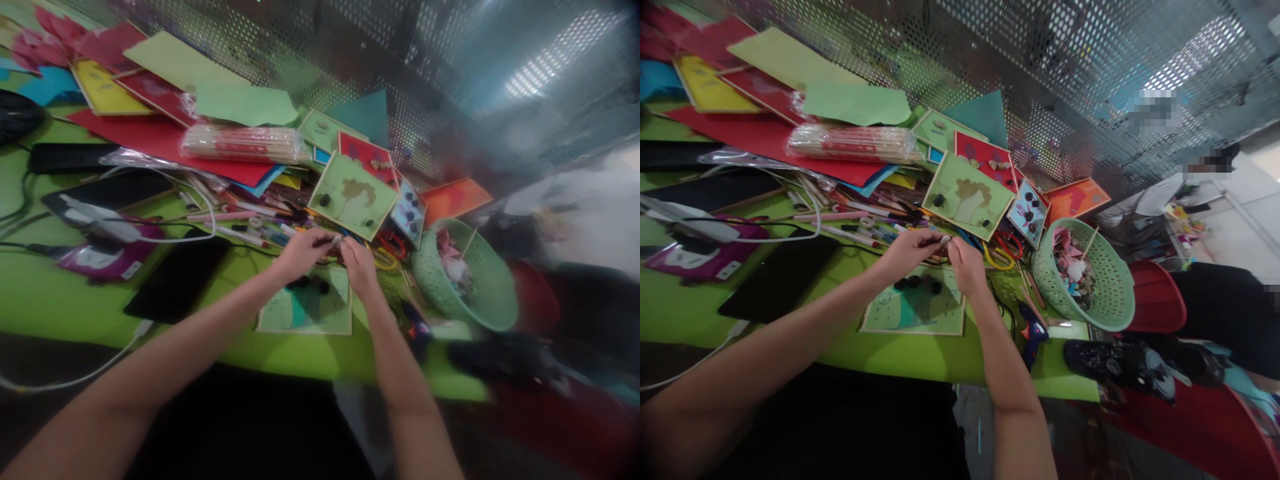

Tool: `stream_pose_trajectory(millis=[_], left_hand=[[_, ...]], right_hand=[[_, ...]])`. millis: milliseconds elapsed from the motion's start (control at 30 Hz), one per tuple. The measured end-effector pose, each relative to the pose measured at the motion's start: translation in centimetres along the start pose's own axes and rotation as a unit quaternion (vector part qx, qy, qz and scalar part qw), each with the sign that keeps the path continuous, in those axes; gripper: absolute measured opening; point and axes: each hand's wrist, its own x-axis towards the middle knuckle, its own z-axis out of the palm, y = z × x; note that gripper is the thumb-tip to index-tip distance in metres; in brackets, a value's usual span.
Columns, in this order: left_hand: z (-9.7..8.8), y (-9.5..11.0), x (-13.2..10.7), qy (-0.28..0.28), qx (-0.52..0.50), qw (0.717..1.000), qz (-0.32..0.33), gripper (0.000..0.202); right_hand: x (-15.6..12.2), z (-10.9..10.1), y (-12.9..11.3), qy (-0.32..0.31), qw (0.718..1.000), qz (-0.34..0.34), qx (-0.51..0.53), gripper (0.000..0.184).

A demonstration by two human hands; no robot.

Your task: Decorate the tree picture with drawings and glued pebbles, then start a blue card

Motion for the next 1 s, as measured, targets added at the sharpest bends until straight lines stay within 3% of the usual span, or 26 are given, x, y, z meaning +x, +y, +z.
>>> stream_pose_trajectory(millis=[500,867,1000], left_hand=[[0.29,-0.05,-0.49,0.033,0.056,0.998,0.008,0.028],[0.43,-0.21,-0.08,0.018,0.019,1.000,0.008,0.038],[0.37,-0.20,-0.23,0.032,0.038,0.999,0.011,0.034]], right_hand=[[0.01,0.32,0.00,0.028,0.999,0.004,-0.022,0.034],[0.11,0.11,0.19,0.001,0.997,0.019,0.072,0.029],[-0.05,-0.07,0.09,-0.007,0.999,0.007,0.031,0.034]])
